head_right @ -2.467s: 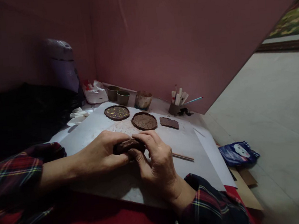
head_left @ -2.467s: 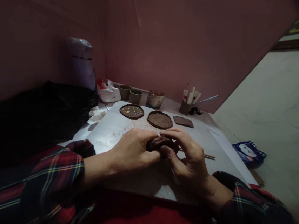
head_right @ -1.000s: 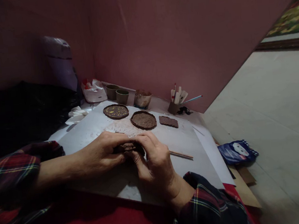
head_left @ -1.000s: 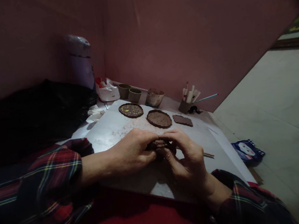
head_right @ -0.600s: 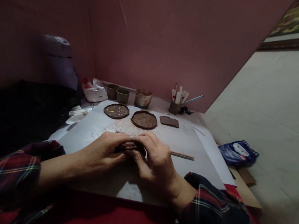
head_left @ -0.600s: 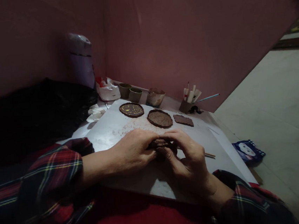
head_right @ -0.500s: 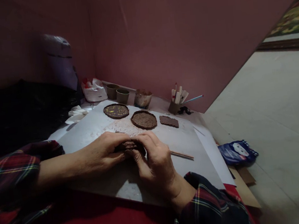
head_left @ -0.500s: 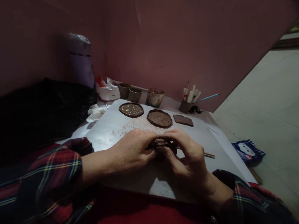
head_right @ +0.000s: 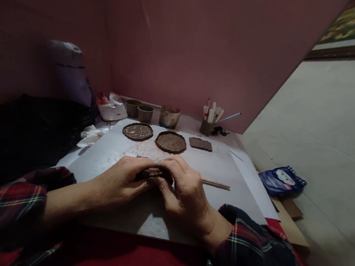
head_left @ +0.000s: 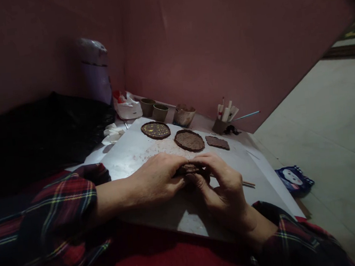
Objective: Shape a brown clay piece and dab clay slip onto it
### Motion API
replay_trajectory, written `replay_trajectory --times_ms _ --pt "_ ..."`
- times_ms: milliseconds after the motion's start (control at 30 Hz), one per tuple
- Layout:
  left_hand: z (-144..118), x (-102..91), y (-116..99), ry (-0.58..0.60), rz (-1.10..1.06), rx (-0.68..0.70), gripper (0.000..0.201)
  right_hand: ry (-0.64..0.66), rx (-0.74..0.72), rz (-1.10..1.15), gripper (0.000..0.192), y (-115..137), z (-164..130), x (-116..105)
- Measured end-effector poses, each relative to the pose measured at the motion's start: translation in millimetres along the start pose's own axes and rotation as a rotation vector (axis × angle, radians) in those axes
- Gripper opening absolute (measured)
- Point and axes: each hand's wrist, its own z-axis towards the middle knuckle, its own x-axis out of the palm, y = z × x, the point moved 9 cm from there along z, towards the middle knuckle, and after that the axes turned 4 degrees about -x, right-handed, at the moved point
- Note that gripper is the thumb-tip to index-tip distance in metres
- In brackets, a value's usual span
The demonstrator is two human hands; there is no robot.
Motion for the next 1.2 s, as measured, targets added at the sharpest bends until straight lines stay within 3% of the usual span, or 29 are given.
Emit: replay_trajectory --times_ms 1200 --pt "-0.7 -1.6 -2.6 -0.027 -0.020 0.055 0.019 0.018 0.010 0.022 0.022 -1.1 -1.2 2.3"
